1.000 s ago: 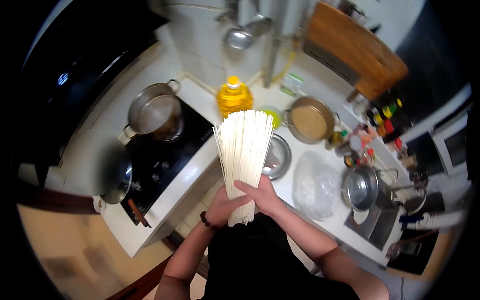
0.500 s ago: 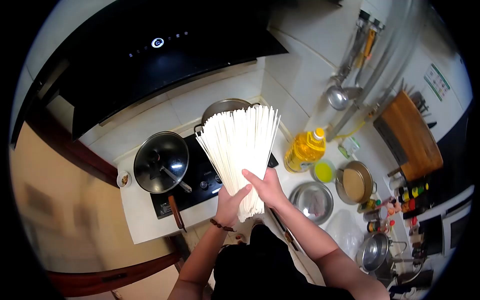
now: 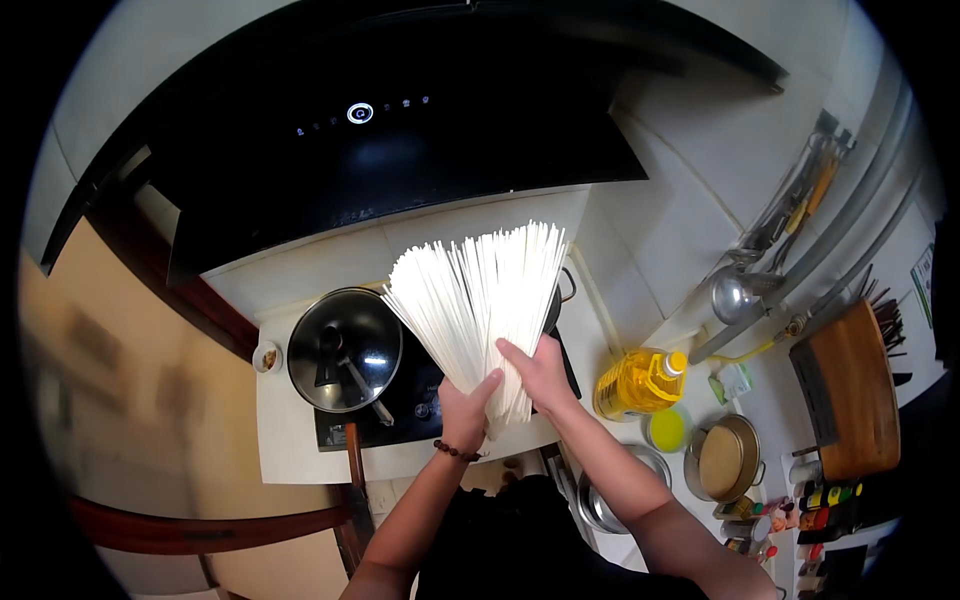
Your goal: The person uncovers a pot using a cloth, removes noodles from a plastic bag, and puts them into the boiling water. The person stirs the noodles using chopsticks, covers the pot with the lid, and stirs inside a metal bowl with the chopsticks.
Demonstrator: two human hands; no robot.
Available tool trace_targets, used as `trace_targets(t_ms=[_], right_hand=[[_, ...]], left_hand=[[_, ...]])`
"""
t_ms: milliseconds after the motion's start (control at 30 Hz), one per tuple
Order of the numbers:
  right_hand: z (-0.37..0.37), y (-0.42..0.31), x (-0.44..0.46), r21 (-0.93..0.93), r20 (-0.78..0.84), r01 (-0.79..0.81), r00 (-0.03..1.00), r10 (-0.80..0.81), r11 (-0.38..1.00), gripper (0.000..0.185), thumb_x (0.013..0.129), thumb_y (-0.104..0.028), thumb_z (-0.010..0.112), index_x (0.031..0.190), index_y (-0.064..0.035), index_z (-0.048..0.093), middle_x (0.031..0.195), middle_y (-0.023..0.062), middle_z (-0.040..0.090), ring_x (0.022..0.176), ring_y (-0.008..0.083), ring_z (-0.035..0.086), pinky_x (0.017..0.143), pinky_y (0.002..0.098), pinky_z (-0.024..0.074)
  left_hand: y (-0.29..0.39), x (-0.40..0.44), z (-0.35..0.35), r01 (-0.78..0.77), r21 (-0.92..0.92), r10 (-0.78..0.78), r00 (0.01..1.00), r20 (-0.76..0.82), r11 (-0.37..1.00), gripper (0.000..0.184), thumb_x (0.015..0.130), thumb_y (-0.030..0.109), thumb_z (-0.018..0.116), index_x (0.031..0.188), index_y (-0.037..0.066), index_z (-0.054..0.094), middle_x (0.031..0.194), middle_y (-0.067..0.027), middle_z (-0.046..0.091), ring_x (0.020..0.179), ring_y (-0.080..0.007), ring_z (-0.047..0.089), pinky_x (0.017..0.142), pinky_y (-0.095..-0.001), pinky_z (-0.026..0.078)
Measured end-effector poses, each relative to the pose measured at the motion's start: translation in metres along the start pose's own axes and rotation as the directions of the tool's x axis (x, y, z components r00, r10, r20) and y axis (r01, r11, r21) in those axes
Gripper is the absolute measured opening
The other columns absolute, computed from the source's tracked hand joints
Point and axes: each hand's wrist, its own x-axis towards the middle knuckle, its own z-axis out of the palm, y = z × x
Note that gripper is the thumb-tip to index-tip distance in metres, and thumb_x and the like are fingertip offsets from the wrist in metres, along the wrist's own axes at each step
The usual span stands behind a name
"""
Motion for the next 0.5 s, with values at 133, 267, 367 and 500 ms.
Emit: trace_targets(t_ms=[133,267,367,500], right_hand=[[-0.004,0.002,0.02,0.063,0.016,-0.035,0.999,0.034,0.997,0.032,0.095,-0.009,0.066,0.12,0.0116,0.062,0.113,0.0147,0.07,0.099,0.0158,0.065,0.086,0.0314,0.052],[-0.008,0.011,0.039,0.087,0.045,-0.089,0.995,0.085,0.992,0.036,0.095,-0.006,0.065,0.127,0.0087,0.058,0.122,0.0135,0.068,0.106,0.018,0.064,0.092,0.032,0.0516],[-0.006,0.009,0.051,0.046,0.036,-0.075,0.997,0.073,0.996,0.038,0.095,-0.004,0.065,0.13,0.008,0.057,0.123,0.0134,0.067,0.108,0.0182,0.064,0.093,0.0321,0.0514],[-0.008,0.022,0.062,-0.073,0.036,-0.047,0.998,0.049,0.996,0.042,0.093,0.0,0.066,0.133,0.0065,0.054,0.126,0.0127,0.065,0.112,0.0186,0.063,0.095,0.0321,0.0509]], left_hand=[[-0.004,0.013,0.004,0.01,-0.055,-0.014,0.998,-0.06,0.998,0.049,0.087,0.002,0.073,0.131,-0.007,0.053,0.123,-0.0128,0.065,0.109,-0.0205,0.063,0.093,-0.033,0.051],[-0.016,0.033,-0.002,0.05,-0.058,-0.052,0.998,-0.041,0.997,0.049,0.087,0.001,0.072,0.131,-0.007,0.053,0.124,-0.013,0.064,0.11,-0.0207,0.062,0.094,-0.0333,0.05],[-0.025,0.054,0.002,-0.005,-0.15,-0.003,0.999,-0.051,0.989,0.048,0.085,0.0,0.076,0.128,-0.007,0.056,0.122,-0.0122,0.066,0.105,-0.019,0.065,0.092,-0.0314,0.052],[-0.029,0.067,0.0,0.024,-0.052,-0.025,1.0,-0.006,0.998,0.049,0.084,-0.002,0.076,0.129,-0.007,0.056,0.123,-0.0121,0.066,0.107,-0.0188,0.065,0.091,-0.0309,0.053]])
